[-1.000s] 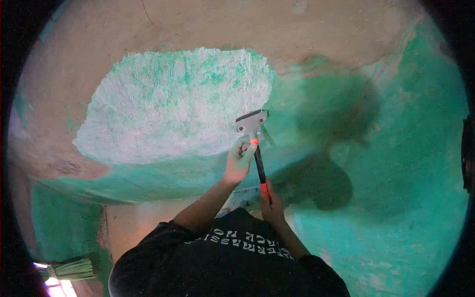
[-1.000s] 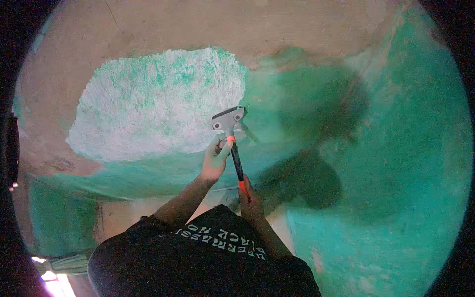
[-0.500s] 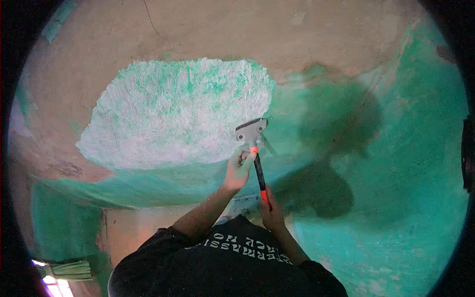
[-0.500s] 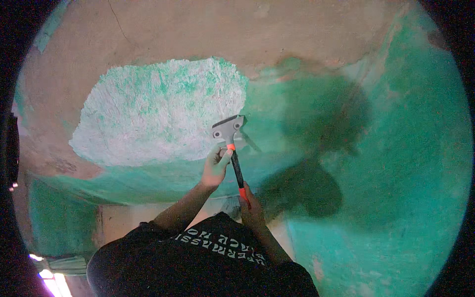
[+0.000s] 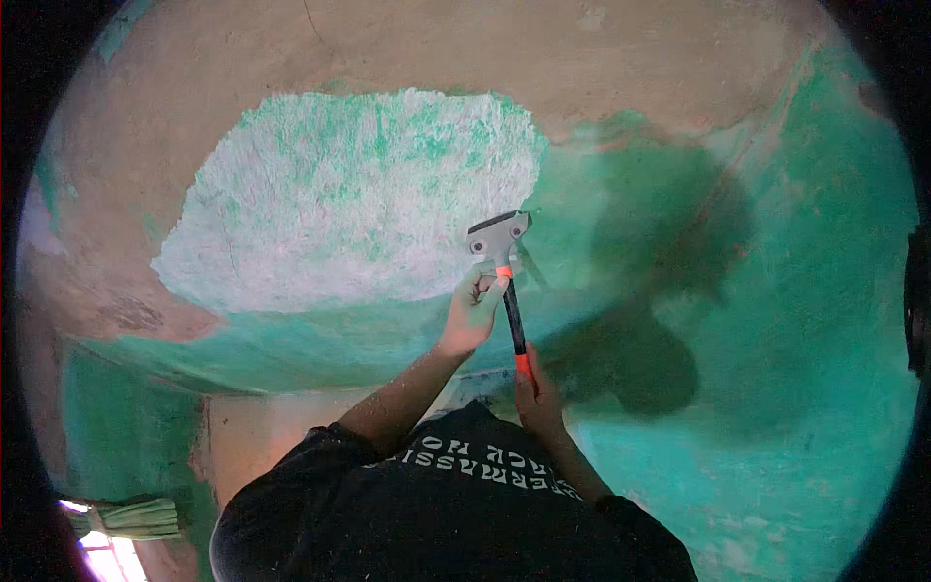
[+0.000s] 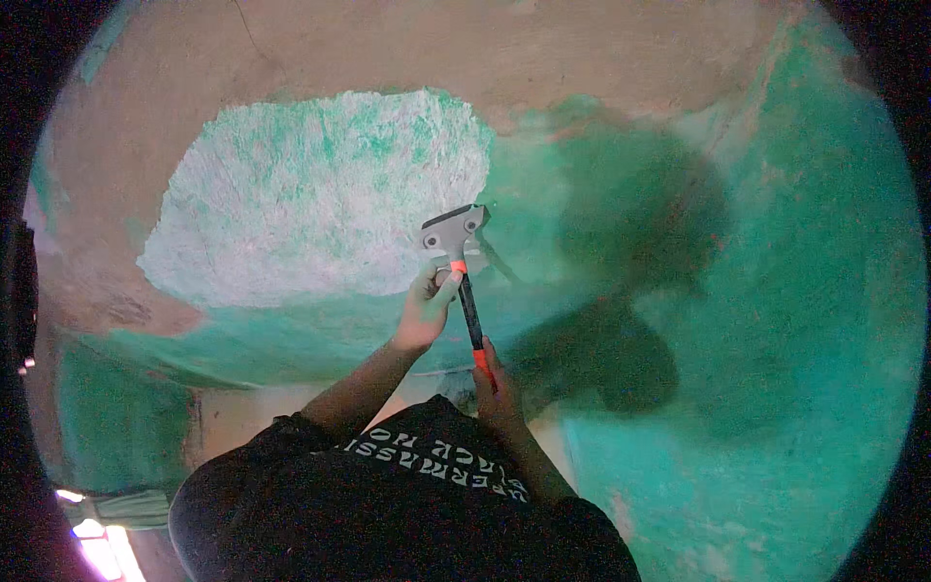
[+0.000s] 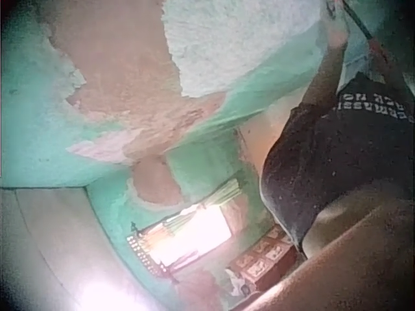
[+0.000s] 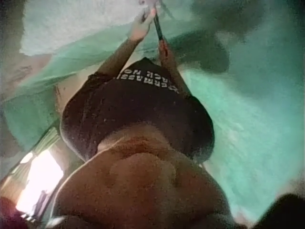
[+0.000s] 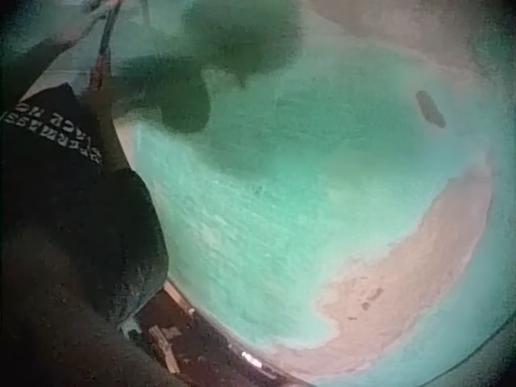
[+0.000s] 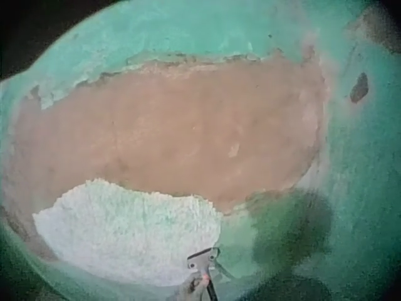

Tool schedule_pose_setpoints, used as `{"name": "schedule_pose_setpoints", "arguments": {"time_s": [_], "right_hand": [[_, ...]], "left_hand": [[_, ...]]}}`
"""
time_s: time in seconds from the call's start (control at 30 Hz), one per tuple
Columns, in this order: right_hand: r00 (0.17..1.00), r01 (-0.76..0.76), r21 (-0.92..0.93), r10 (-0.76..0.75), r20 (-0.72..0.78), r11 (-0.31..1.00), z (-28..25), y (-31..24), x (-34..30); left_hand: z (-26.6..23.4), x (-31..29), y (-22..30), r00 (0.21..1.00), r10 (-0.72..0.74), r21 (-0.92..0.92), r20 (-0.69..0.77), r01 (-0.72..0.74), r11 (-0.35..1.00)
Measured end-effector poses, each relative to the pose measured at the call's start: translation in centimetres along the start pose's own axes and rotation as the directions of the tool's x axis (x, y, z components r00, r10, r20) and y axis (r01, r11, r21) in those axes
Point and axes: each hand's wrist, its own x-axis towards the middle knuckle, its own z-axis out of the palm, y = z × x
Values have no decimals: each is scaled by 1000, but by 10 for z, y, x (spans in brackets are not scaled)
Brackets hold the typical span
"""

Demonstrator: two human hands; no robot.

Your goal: The recorder uses a hand scraper tool to remove old green paint from a ceiling/wall corner area.

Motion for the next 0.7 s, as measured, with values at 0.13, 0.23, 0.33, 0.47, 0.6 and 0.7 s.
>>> {"name": "schedule_pose_setpoints", "arguments": {"time_s": [0.13,0.23,0.33,0.47,0.6,0.7], "right_hand": [[990,137,8,-137,-36,991,1,4,4],[997,77,-18,-77,-30,997,1,8,2],[993,106,-14,-106,-48,994,2,14,4],[979,173,-17,-174,-111,985,3,5,7],[994,83,-29,-85,-72,996,3,11,6],[979,184,-70,-189,-70,980,6,17,5]], "left_hand": [[-3,-3,-4,997,-65,16,-41,66,998],[-3,-5,-6,999,-47,12,-18,48,999],[-2,-6,-6,998,-61,11,-23,62,998],[1,0,-1,1000,-24,-10,-11,24,1000],[-2,-7,-8,998,-49,47,-31,51,998],[-4,-2,-13,999,-22,-27,-36,21,999]]}}
